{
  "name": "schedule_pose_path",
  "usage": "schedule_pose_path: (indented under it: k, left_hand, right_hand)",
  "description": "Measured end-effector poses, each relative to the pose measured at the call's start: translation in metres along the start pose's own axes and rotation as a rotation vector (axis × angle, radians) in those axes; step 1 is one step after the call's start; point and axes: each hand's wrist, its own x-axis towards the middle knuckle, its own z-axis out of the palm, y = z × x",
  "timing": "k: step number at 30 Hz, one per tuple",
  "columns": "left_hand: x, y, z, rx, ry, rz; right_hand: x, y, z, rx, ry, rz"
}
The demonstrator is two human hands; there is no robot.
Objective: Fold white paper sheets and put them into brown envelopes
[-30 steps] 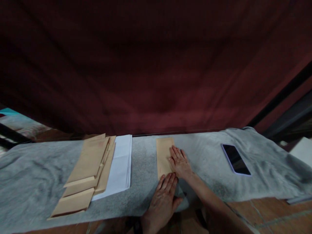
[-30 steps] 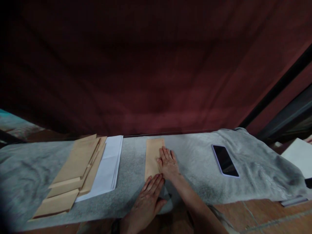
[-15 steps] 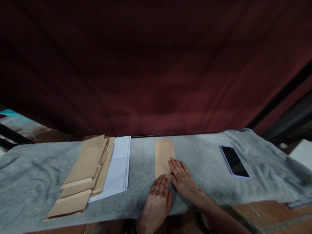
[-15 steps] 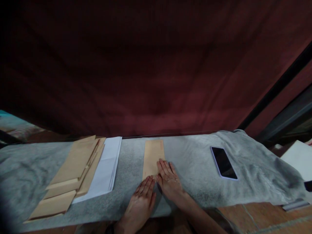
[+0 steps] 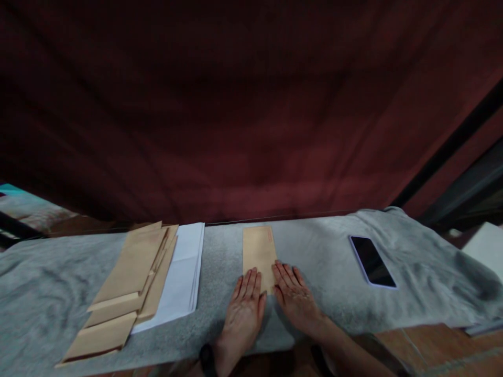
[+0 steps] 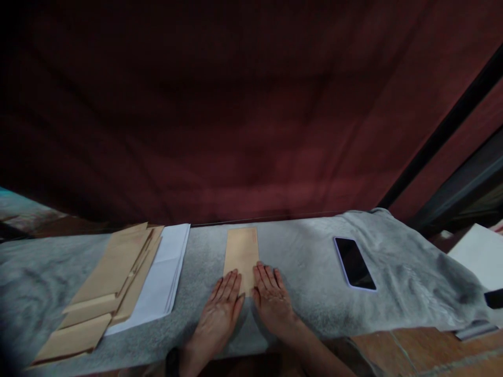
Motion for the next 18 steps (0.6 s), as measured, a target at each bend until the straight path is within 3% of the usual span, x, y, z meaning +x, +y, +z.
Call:
schedule_pose_path:
  k: [8, 13, 18]
  left_hand:
    - [0.080, -0.003, 0.007, 0.020, -0.184, -0.058]
    - [0.132, -0.006, 0.020, -0.008, -0.199, -0.104]
    - [0.159, -0.010, 0.028, -0.033, -0.158, -0.112]
  right_hand:
    - [0.000, -0.001, 0.007, -0.068, 0.054, -0.021]
    - [0.005, -0.002, 0.006, -0.050, -0.019, 0.003]
    - [0.007, -0.002, 0.000, 0.002, -0.102, 0.020]
